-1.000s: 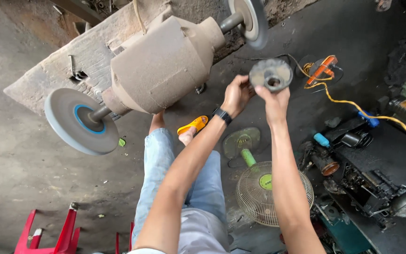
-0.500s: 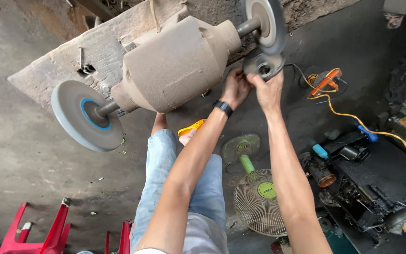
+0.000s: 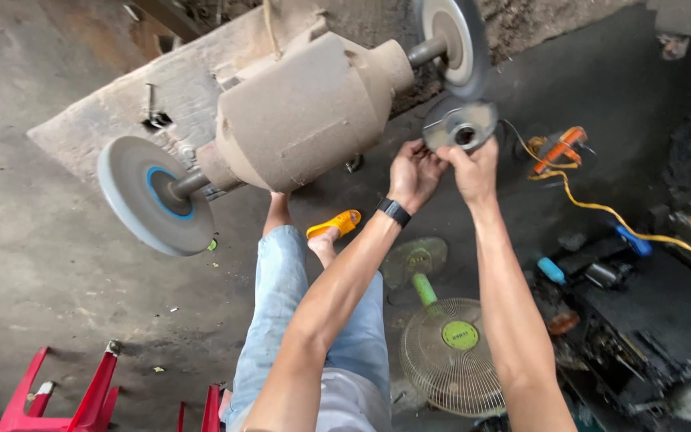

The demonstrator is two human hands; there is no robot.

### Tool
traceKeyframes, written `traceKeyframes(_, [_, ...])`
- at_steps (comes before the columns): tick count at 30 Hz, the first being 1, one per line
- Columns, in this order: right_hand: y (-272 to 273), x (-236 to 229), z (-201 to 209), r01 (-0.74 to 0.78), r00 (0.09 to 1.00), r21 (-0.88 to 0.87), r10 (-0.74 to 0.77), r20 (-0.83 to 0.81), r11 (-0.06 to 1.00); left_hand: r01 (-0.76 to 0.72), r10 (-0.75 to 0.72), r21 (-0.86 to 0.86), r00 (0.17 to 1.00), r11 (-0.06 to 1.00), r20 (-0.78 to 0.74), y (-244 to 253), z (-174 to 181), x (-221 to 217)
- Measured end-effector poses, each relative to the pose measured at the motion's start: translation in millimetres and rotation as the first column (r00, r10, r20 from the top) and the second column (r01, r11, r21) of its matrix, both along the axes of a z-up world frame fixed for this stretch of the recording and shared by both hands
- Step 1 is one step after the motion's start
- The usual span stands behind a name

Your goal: The person uses a bench grinder to smooth the edges of a cylindrical metal part. They hold the part with both hands, pressing it against the spinning grinding wheel, then periodically pull it away to visually inspect the surface before resuming the grinding process.

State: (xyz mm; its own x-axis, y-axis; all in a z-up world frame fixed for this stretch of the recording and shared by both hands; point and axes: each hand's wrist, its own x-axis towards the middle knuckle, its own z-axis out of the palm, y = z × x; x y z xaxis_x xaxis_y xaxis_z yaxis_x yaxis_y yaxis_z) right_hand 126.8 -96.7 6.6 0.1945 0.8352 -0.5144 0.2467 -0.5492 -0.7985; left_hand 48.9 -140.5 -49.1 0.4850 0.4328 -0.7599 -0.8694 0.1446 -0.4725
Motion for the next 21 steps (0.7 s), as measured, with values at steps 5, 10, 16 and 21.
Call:
traceKeyframes(5, [-7, -11, 21, -0.065, 0.995, -0.005, 0.064, -0.076, 0.998, 0.106, -0.094, 0.073, 0.983, 0.992, -0.157, -8, -1, -23])
traceKeyframes(10, [-14, -27, 88, 0.098, 0.93, -0.056, -0.111, -0.349, 0.994, 0.262, -0.226, 0.2, 0.956, 0.944, -0.184, -23, 19, -17])
traceKeyframes(16, [-55, -2, 11, 0.089, 0.996, 0.105, -0.09, 0.0, 0.99, 0.385, -0.315, 0.101, 0.858, 0.917, -0.406, -13, 17, 2])
traceKeyframes(21, [-32, 7, -24, 0.163, 0.984, 0.09, -0.169, 0.061, 0.983, 0.268, -0.235, 0.024, 0.88, 0.963, -0.413, 28, -9, -3])
